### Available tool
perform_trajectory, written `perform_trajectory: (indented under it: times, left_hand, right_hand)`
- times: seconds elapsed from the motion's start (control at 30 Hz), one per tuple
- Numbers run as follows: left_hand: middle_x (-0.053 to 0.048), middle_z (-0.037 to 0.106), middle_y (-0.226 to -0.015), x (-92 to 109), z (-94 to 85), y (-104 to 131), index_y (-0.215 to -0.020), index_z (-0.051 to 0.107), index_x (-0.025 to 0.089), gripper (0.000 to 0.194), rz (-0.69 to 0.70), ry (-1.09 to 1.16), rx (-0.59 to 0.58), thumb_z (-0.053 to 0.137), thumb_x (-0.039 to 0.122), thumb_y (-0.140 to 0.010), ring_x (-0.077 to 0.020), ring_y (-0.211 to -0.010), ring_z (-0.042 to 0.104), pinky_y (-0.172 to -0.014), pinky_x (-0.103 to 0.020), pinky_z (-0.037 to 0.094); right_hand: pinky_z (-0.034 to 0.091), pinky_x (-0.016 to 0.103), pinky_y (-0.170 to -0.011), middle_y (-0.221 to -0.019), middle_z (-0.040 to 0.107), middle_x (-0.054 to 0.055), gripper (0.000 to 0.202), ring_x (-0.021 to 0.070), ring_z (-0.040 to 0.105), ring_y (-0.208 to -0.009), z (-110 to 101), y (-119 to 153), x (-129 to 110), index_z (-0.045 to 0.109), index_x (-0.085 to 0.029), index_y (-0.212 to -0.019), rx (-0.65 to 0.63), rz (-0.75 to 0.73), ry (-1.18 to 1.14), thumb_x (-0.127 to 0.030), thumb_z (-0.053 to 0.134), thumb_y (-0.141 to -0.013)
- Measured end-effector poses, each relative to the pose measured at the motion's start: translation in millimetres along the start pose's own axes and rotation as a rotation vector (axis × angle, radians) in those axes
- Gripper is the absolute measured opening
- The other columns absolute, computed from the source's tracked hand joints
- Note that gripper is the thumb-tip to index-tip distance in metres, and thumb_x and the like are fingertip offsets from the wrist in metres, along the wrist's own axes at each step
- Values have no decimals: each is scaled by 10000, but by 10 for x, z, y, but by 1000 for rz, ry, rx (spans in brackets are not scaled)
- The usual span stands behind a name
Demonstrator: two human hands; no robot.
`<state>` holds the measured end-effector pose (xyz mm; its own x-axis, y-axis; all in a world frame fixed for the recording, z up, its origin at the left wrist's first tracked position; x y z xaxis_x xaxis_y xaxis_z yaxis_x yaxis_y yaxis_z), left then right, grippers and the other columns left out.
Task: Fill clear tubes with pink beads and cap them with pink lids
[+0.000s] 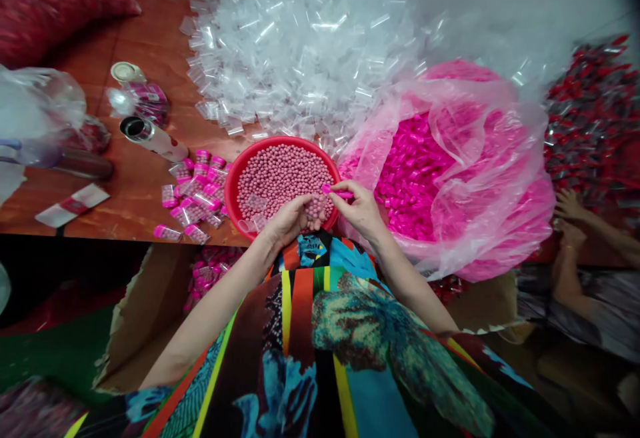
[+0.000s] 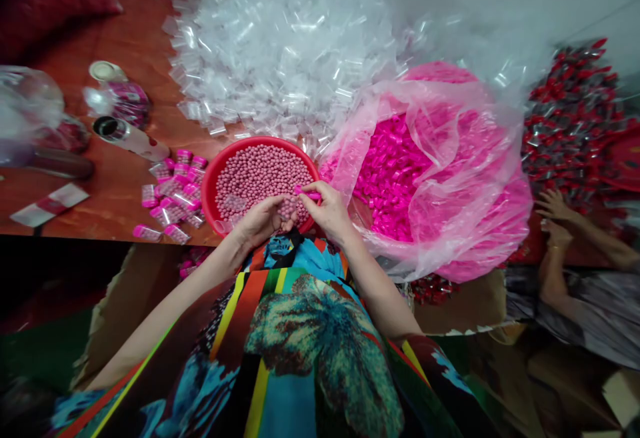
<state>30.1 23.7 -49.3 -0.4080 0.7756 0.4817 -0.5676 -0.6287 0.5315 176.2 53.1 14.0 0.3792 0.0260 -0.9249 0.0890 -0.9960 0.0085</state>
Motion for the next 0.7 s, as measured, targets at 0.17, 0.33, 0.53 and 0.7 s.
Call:
perform_trajectory:
  times: [0.17,0.33,0.53,0.7]
  left_hand:
    - [-99,716,-752,-42,-56,-14,-913,729,125,266,-17,12,15,562,327,-957,-170,-562,629,-548,-270,492]
    - [-78,665,-671,-45,-42,-28,-873,711,126,288,-41,12,16,523,323,-968,-156,-513,590,-510,-256,464]
    - [-86,685,-720,-19,-8,-15,-859,705,126,272,-29,24,10,567,334,-969,-144,-552,602,-508,-237,468]
    - [-118,714,-776,-1,30,22,-961,737,98,207,-4,18,-33,618,266,-940,-180,-675,664,-562,-246,517]
  right_hand:
    - [580,343,-891,-978,778,27,296,196,721,-924,145,81,78,769,-247,-988,-63,48,-119,-533,736,-922]
    - [591,362,-897,-992,780,38,298,212,723,-956,102,76,106,772,-257,-961,-72,31,-117,-550,746,-910]
    - [582,390,-955,-1014,772,43,328,223,709,-991,72,114,79,769,-269,-974,11,40,-126,-588,747,-901]
    - [576,352,-881,-942,750,28,384,204,699,-923,105,149,142,756,-251,-911,23,111,-188,-629,781,-849]
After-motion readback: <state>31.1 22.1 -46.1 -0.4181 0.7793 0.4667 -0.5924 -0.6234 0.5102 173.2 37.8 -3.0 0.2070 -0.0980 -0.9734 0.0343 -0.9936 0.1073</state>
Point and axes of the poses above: each hand's wrist, its own y-axis away from the middle knuckle, its own z-axis out of the palm, x = y × z, the point moved 7 cm from there along -y, towards the middle knuckle
